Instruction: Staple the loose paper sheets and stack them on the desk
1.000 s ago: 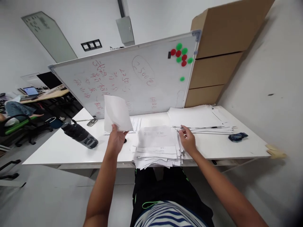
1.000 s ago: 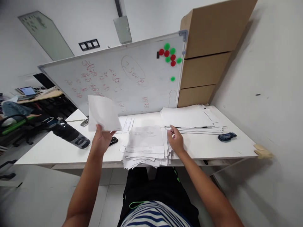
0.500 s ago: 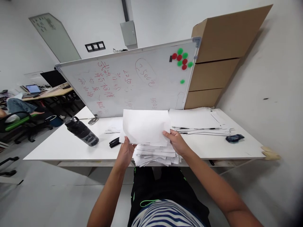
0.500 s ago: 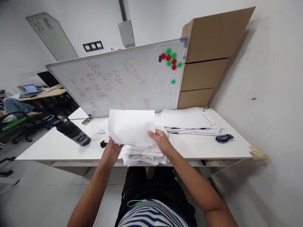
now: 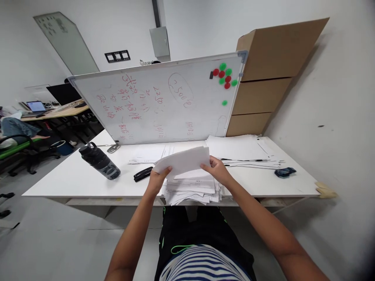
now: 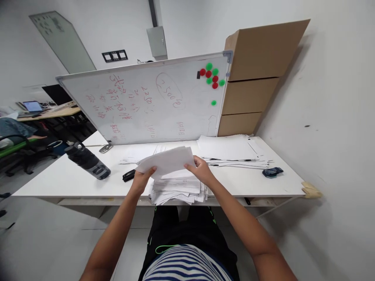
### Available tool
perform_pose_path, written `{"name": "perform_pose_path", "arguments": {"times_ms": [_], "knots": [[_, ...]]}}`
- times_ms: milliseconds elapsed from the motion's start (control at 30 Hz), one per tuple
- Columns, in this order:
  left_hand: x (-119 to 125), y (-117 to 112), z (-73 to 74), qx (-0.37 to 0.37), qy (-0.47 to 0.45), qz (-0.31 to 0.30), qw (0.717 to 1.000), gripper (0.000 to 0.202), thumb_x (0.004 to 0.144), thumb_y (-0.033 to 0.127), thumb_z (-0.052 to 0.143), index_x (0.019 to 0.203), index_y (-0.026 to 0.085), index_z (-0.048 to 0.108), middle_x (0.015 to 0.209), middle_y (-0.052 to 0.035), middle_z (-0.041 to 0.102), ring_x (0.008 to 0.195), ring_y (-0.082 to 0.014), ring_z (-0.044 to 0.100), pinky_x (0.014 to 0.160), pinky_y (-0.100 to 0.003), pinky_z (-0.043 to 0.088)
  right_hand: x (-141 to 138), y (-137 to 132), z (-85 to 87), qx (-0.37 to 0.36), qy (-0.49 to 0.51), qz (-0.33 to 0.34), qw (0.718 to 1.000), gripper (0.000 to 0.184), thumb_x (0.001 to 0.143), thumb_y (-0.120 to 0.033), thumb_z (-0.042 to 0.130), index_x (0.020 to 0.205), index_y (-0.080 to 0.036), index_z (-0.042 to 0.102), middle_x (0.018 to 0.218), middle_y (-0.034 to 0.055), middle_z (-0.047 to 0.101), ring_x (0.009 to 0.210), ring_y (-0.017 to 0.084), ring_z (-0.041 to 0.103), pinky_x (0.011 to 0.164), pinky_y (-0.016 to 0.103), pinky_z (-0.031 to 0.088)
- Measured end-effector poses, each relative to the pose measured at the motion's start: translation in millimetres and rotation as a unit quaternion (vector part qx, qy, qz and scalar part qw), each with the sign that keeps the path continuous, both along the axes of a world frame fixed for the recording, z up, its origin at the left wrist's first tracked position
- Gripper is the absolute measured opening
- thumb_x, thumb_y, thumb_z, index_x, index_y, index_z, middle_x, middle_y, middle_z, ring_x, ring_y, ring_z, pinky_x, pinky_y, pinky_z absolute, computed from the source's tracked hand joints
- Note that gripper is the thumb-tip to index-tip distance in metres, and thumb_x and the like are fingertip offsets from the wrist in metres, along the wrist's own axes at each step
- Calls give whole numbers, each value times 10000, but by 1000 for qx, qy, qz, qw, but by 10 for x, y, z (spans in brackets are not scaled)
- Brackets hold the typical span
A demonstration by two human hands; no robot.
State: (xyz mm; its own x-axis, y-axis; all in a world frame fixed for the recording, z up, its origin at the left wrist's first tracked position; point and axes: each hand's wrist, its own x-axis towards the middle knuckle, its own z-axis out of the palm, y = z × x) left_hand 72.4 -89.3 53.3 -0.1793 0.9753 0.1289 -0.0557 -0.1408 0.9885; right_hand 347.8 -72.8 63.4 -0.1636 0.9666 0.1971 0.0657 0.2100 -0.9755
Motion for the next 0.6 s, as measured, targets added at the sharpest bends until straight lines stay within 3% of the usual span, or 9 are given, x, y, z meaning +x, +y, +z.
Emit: {"name": "perform_pose_path", "arguments": {"times_ms": [233,433,600], "knots": [[136,114,-154,-25,-7,2,1000,489,611,436,851,965,119,737,1009,-123,748,955,-278,689,904,-431,529,49,43,-95,31,41,-27,998,463,784,-471,728,1153,-207,634,1159,78,701,1077,240,636,965,398,485],[161,187,-235,-33,-6,-22,999,508,570,417,880,955,117,737,987,-125,754,917,-275,699,868,-423,540,119,55,-333,-18,104,-18,994,525,698,-495,794,1101,-194,644,1094,82,727,1029,226,660,957,396,498],[154,134,-249,-36,-23,-46,998,519,597,436,865,994,129,733,1020,-129,748,945,-285,697,879,-429,537,206,57,-390,-21,95,16,995,490,706,-466,797,1083,-179,670,1086,80,734,1011,228,665,943,402,505]]}}
